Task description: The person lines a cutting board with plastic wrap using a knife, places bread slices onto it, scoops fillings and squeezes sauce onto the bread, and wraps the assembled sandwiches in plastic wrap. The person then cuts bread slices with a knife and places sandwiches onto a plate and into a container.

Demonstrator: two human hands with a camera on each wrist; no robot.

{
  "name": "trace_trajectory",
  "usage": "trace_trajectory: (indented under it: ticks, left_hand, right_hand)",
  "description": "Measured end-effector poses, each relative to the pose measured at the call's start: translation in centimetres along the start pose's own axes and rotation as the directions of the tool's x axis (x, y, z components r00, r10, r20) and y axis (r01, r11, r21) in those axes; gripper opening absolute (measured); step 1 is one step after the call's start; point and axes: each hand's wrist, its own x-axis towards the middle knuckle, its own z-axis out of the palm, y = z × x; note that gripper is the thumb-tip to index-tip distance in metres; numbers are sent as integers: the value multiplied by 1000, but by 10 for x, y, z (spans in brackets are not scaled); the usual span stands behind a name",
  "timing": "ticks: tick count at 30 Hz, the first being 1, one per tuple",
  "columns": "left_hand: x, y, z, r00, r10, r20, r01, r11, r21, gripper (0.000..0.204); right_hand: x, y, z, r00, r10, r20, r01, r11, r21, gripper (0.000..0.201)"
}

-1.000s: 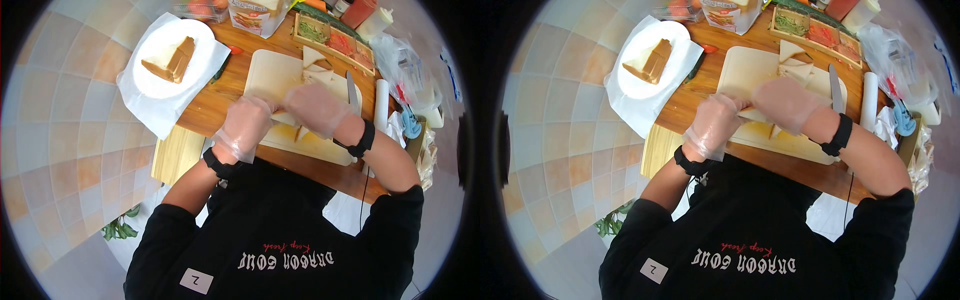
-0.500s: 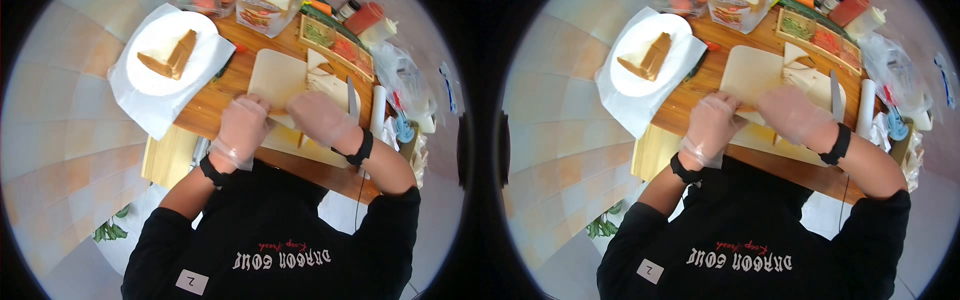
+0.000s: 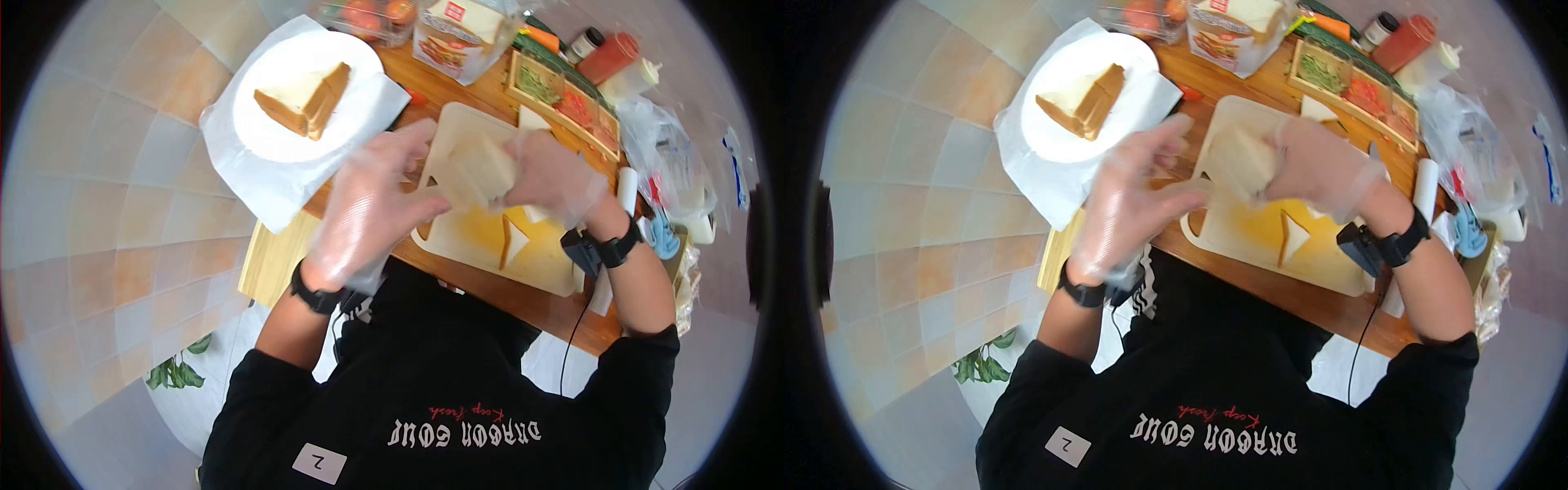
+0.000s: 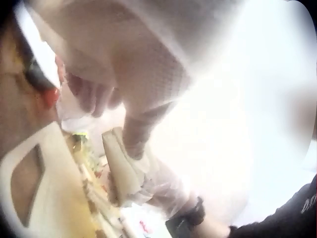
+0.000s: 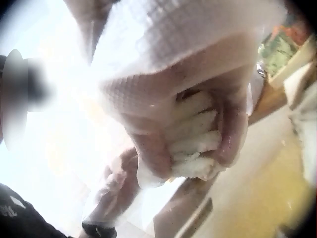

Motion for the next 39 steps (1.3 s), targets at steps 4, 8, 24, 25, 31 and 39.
trace_trajectory:
  ticks: [4,8,24,25,31,39]
  left_hand:
    - [-26,-14,-52,867,-285,-410,94,900,-427,47]
    - [-12,-73,-57,703,-388,-596,-193,702,-685,54]
    - [41,-129,-40,625,-450,-638,-93,769,-633,55]
    - [44,-123,-40,620,-512,-595,-113,692,-713,53]
    - [44,-135,-29,639,-271,-719,-81,907,-414,57]
    - [49,-139,-27,640,-357,-681,-109,834,-540,57]
  right_hand:
    - [66,-48,-65,986,-93,-136,96,995,9,45]
    - [188,-109,-109,947,-319,-33,310,937,-162,30]
    - [317,-140,-29,908,-312,280,419,714,-561,50]
    - [311,-143,-31,927,-249,279,367,750,-551,49]
    - [315,-129,-39,903,-235,359,387,807,-446,47]
    - [303,-130,-43,912,-145,383,317,842,-436,44]
